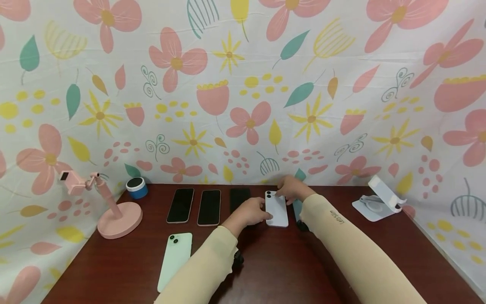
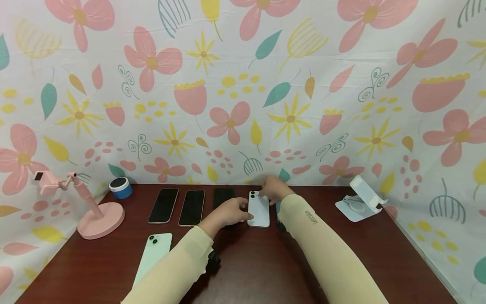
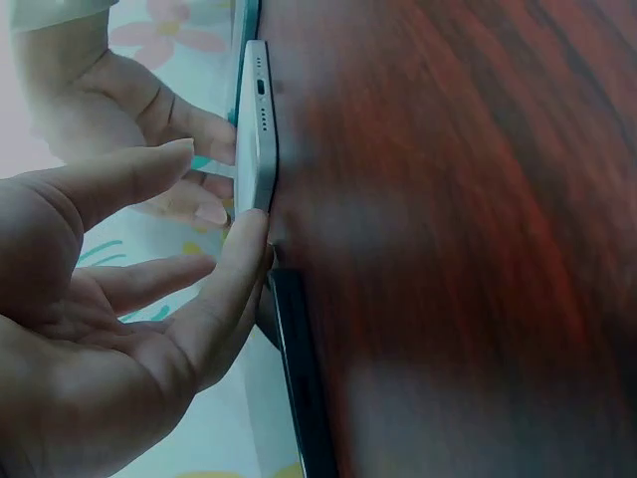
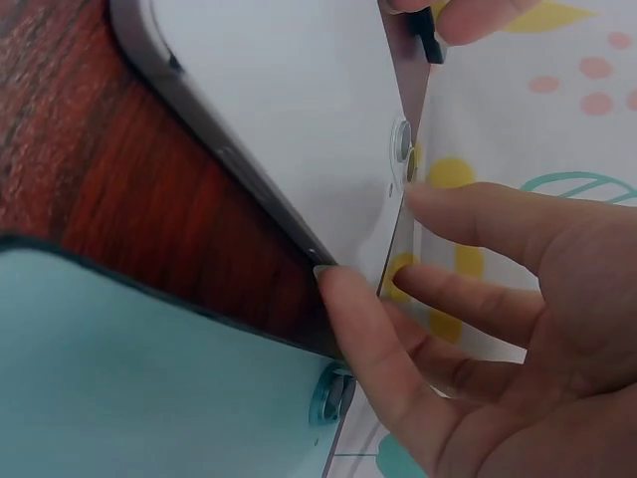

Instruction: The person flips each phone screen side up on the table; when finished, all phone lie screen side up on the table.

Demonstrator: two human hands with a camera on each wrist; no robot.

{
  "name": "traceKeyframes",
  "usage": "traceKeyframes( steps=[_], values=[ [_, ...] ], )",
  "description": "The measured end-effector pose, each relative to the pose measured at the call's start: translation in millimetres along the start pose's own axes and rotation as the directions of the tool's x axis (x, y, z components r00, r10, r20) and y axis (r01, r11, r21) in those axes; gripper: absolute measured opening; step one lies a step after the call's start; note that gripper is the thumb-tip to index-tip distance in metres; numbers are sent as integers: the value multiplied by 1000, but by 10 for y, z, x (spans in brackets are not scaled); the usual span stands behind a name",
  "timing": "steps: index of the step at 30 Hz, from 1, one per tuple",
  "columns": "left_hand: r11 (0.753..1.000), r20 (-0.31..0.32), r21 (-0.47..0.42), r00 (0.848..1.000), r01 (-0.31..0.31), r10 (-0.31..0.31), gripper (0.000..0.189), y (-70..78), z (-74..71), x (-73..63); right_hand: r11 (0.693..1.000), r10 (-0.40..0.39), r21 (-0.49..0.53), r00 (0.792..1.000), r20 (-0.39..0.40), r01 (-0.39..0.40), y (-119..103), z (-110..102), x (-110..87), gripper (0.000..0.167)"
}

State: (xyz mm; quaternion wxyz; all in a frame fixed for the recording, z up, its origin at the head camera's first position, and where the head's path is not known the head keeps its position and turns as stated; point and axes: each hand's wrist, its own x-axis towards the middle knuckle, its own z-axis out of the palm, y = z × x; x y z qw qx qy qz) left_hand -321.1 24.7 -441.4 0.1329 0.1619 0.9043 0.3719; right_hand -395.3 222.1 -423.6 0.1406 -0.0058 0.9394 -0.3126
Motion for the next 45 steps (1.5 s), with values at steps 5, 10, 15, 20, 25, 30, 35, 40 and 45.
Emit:
traceKeyframes(
  steps=[5, 10, 15, 20, 25, 30, 35, 40, 45],
  values=[
    [996, 0, 93, 1000, -4, 4, 62, 9, 60, 34, 1000, 8, -28, 1000, 16, -8, -4, 21, 6, 49],
    [982, -4, 187, 1000, -29, 31, 63, 11, 103, 79, 999, 23, -31, 999, 27, -22, -8, 10, 30, 45],
    [975, -8, 217, 999, -38, 41, 59, -12, 127, 102, 999, 37, -16, 999, 29, -36, -14, 14, 49, 39],
    [982, -5, 189, 1000, -28, 29, 62, -39, 128, 94, 999, 34, -8, 999, 25, -34, -22, 29, 34, 37],
    [988, 21, 152, 1000, -8, 4, 75, -31, 111, 69, 999, 34, -29, 999, 25, -34, -29, 24, 37, 35],
    [983, 15, 184, 1000, -30, 27, 76, -20, 118, 59, 998, 37, -57, 999, 18, -36, -31, 16, 32, 31],
    [975, 10, 220, 999, -36, 35, 73, 1, 128, 62, 997, 43, -66, 999, 20, -41, -28, 6, 35, 27],
    [970, 12, 240, 1000, -26, 24, 72, 17, 124, 61, 998, 46, -50, 998, 35, -44, -17, -5, 51, 28],
    [970, 19, 242, 1000, -12, 8, 71, 23, 113, 39, 998, 51, -30, 998, 49, -49, -15, -20, 61, 25]
  ],
)
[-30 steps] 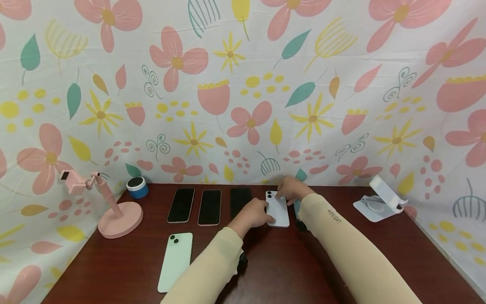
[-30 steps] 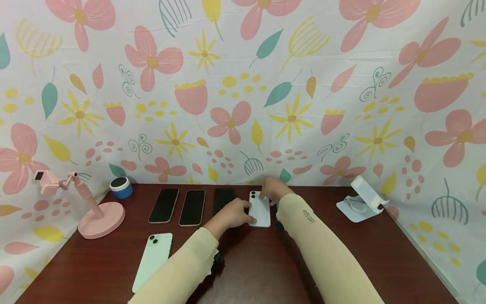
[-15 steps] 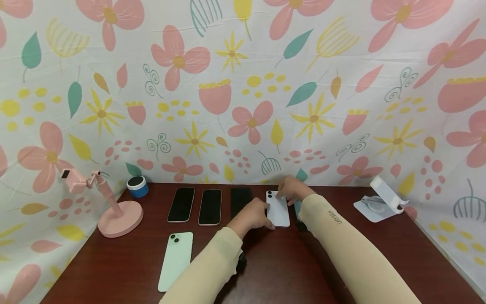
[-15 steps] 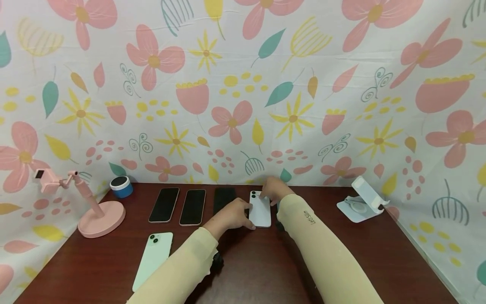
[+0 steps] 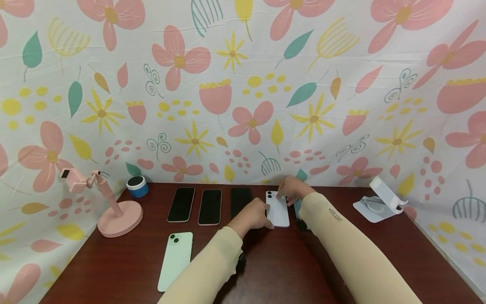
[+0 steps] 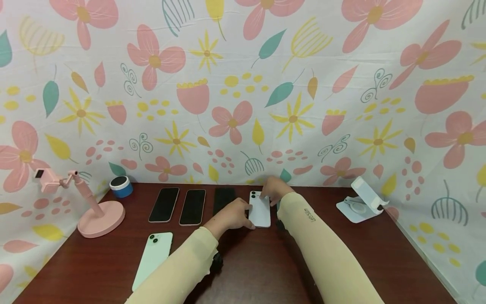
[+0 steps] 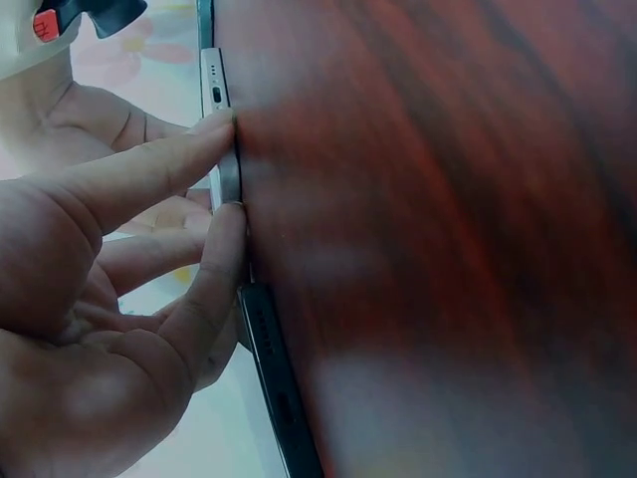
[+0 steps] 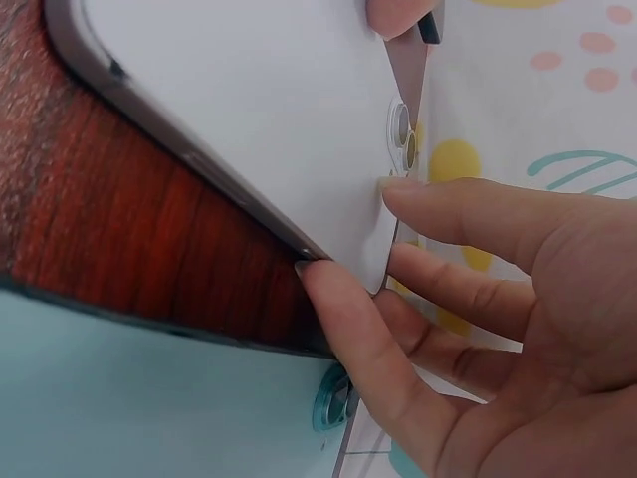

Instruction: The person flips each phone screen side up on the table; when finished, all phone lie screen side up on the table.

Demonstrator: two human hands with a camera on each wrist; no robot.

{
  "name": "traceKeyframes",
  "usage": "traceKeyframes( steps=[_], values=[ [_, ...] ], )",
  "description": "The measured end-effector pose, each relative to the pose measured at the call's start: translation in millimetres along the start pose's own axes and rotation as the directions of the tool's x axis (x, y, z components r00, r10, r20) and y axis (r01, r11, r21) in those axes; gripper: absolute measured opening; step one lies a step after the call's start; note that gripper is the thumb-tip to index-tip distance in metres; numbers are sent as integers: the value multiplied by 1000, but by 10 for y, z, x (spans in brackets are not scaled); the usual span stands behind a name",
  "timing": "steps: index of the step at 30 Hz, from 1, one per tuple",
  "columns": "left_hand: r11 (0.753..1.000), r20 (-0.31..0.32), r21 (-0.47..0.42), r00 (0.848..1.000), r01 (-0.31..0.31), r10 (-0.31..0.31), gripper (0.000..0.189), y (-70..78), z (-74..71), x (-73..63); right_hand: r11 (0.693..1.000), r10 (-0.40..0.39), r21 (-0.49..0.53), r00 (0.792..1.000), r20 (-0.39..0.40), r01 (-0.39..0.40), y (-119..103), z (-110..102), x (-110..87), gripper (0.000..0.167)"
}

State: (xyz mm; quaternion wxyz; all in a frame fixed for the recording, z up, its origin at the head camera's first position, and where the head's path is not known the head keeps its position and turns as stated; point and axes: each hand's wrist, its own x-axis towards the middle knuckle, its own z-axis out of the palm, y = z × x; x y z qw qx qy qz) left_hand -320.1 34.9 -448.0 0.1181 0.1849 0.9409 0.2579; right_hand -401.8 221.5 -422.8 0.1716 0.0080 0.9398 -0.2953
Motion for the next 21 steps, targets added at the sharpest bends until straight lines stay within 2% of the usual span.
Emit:
traceKeyframes(
  steps=[6, 13, 17, 21],
  values=[
    [1000, 9, 24, 1000, -7, 7, 69, 1, -18, -15, 1000, 17, -7, 1000, 5, -17, -10, 7, 45, 18],
    [999, 13, 37, 1000, -17, 17, 66, 1, -25, -14, 1000, 22, -2, 1000, 8, -22, -39, 8, 78, 20],
    [997, -11, 73, 999, -29, 30, 58, 0, -37, -10, 1000, 0, -14, 1000, -11, -1, -62, 0, 93, 19],
    [991, -22, 125, 999, -42, 45, 43, -5, -46, -15, 1000, 20, -21, 999, -38, -21, -76, 16, 118, 19]
  ],
)
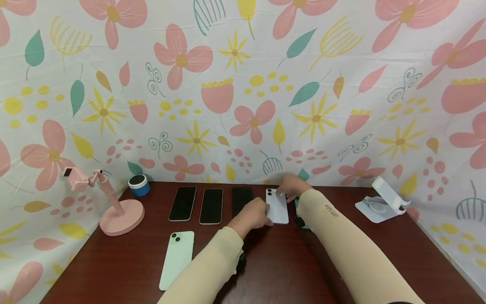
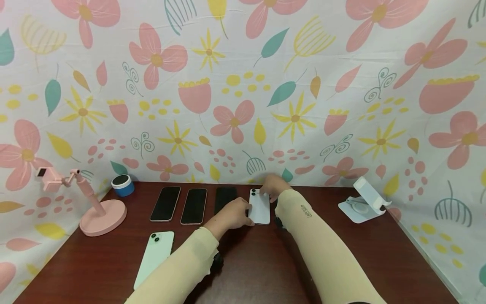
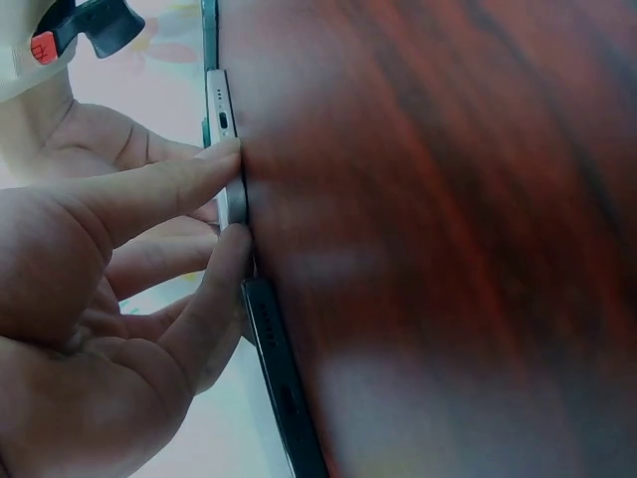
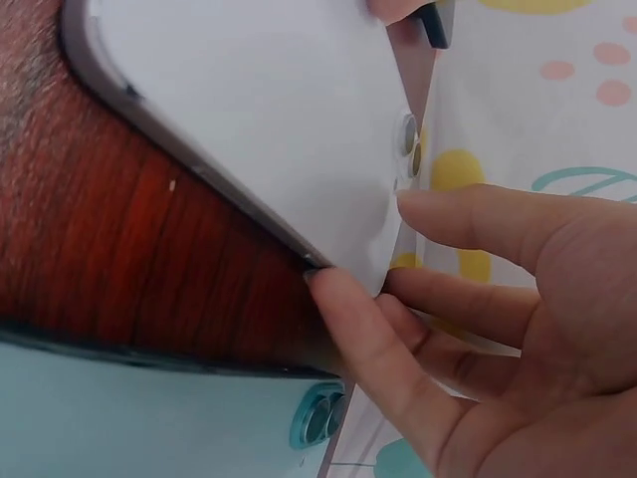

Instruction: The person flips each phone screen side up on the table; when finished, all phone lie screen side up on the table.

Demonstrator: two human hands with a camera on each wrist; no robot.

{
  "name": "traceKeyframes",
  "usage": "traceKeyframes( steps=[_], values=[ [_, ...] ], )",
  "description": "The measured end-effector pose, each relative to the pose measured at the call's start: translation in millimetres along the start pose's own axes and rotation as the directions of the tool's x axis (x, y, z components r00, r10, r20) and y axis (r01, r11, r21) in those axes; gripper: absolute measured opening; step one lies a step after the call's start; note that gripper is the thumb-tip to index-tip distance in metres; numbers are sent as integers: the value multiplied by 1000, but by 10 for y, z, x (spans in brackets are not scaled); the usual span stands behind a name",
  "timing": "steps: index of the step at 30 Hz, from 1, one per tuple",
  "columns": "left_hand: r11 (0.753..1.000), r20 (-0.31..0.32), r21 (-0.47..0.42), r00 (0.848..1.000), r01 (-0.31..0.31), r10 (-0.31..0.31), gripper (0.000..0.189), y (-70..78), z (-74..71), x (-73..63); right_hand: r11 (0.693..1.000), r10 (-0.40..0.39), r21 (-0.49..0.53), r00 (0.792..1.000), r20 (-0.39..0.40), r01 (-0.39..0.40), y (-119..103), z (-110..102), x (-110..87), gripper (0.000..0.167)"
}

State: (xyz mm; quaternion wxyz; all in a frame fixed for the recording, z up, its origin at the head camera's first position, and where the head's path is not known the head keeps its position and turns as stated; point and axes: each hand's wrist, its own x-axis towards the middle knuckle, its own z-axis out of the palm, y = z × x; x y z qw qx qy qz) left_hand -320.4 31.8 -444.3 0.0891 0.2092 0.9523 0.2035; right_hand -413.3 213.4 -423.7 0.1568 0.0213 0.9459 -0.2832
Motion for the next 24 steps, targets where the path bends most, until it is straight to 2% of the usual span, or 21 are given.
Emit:
traceKeyframes(
  steps=[5, 9, 14, 19, 24],
  values=[
    [1000, -5, 24, 1000, -8, 8, 28, 1, -8, -18, 999, 14, 43, 1000, -19, -14, 1, 13, 2, 33],
    [999, -10, 26, 1000, -19, 19, 30, -5, 2, -20, 996, 27, 86, 999, -16, -26, -6, -8, -40, 38],
    [1000, 0, -9, 1000, -21, 21, 32, -15, 8, -19, 997, 22, 71, 1000, -15, -21, -47, -29, -97, 29],
    [999, 9, -36, 1000, -20, 20, 35, -14, 5, -23, 998, 28, 51, 999, -30, -26, -44, -22, -38, 21],
    [999, 19, -30, 1000, -17, 18, 48, -2, -16, -43, 999, 20, 51, 1000, -22, -19, -48, -42, -39, 14]
  ],
)
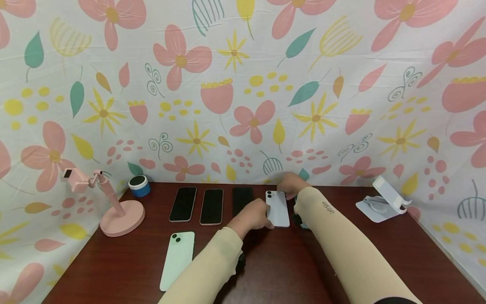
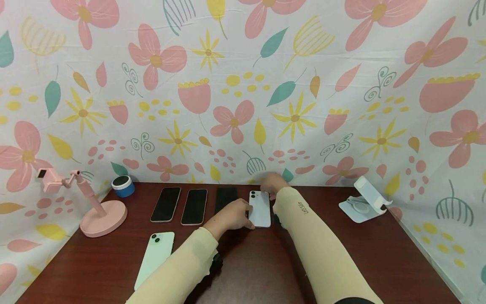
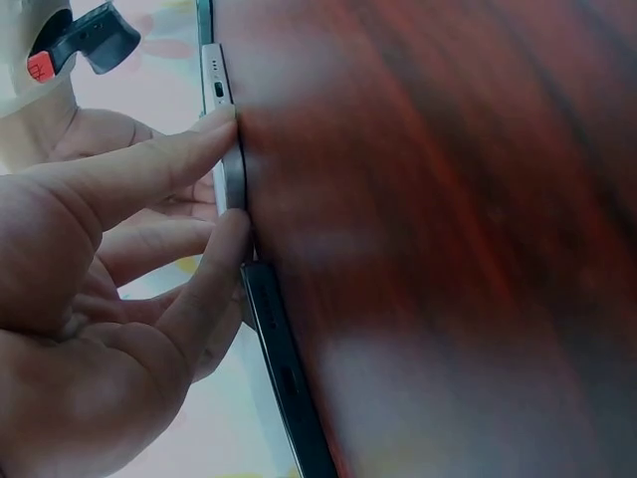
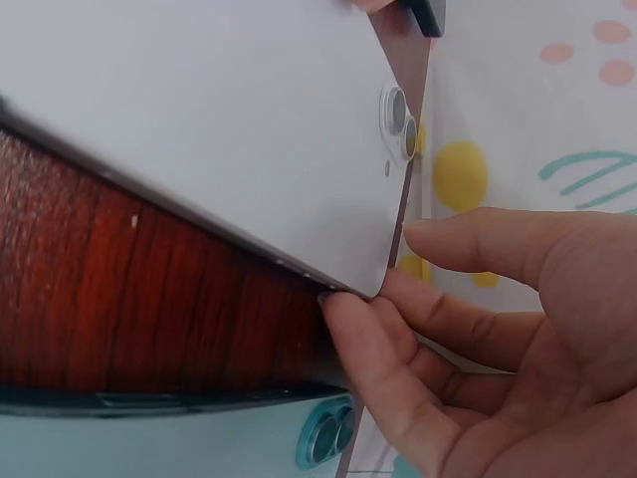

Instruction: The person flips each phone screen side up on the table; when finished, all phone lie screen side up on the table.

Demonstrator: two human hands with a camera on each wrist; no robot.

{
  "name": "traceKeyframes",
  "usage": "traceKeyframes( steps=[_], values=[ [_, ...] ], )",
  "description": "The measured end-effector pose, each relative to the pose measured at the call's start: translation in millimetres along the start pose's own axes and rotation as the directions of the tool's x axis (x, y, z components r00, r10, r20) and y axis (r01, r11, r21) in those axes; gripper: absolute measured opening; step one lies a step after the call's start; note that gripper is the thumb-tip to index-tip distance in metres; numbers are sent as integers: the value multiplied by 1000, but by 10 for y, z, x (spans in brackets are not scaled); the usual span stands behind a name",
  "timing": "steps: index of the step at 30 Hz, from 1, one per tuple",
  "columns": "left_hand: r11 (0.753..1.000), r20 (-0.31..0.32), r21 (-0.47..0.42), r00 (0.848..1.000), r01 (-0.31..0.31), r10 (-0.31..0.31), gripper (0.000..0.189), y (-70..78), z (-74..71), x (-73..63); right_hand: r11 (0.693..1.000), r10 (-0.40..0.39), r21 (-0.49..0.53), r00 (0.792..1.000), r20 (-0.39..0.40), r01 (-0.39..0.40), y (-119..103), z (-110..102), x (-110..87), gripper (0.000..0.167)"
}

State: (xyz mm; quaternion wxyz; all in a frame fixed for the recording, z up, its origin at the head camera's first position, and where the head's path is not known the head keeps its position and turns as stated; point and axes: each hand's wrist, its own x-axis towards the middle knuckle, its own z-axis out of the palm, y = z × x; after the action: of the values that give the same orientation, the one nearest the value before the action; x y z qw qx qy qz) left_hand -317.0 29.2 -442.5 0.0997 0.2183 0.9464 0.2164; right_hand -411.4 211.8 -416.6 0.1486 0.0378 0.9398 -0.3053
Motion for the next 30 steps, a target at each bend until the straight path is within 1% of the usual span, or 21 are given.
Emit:
traceKeyframes(
  steps=[2, 3, 7, 12, 14, 18, 20, 23, 26, 28, 30],
  values=[
    [1000, 4, -5, 1000, 2, -2, 54, -1, -6, -1, 1000, -3, 0, 1000, 1, 3, 2, -7, 4, 9],
    [1000, 5, -6, 1000, 3, -3, 55, -2, -10, 0, 1000, -3, 5, 1000, 0, 3, 4, -10, 7, 9],
    [1000, 8, -7, 1000, 2, -2, 54, -10, -17, 7, 1000, -1, 10, 1000, -10, 1, 14, -8, 33, 22],
    [1000, 15, -1, 1000, 8, -8, 58, -11, -10, 3, 1000, 4, 0, 1000, -19, -4, 42, 20, 88, 27],
    [1000, 17, 2, 1000, 3, -3, 59, -9, -6, 1, 1000, 12, 1, 999, -29, -12, 56, 35, 107, 23],
    [1000, 12, 25, 1000, -15, 14, 56, -2, -6, 9, 999, 34, 27, 998, -53, -33, 69, 49, 113, 8],
    [999, 10, 31, 1000, -17, 16, 57, -1, -8, 13, 998, 45, 41, 997, -57, -43, 66, 46, 113, 5],
    [1000, 11, 25, 1000, -10, 9, 59, -5, -7, 18, 998, 52, 35, 997, -49, -50, 61, 30, 116, 6],
    [1000, 17, 16, 1000, -1, 1, 60, -11, -2, 25, 996, 64, 60, 997, -36, -61, 58, 22, 111, 7],
    [1000, 22, 12, 1000, 4, -4, 61, -18, 2, 34, 993, 77, 95, 997, -21, -74, 59, 23, 105, 12],
    [1000, 27, 9, 1000, 7, -7, 61, -23, 6, 39, 987, 91, 135, 996, -2, -90, 69, 27, 102, 21]
  ],
)
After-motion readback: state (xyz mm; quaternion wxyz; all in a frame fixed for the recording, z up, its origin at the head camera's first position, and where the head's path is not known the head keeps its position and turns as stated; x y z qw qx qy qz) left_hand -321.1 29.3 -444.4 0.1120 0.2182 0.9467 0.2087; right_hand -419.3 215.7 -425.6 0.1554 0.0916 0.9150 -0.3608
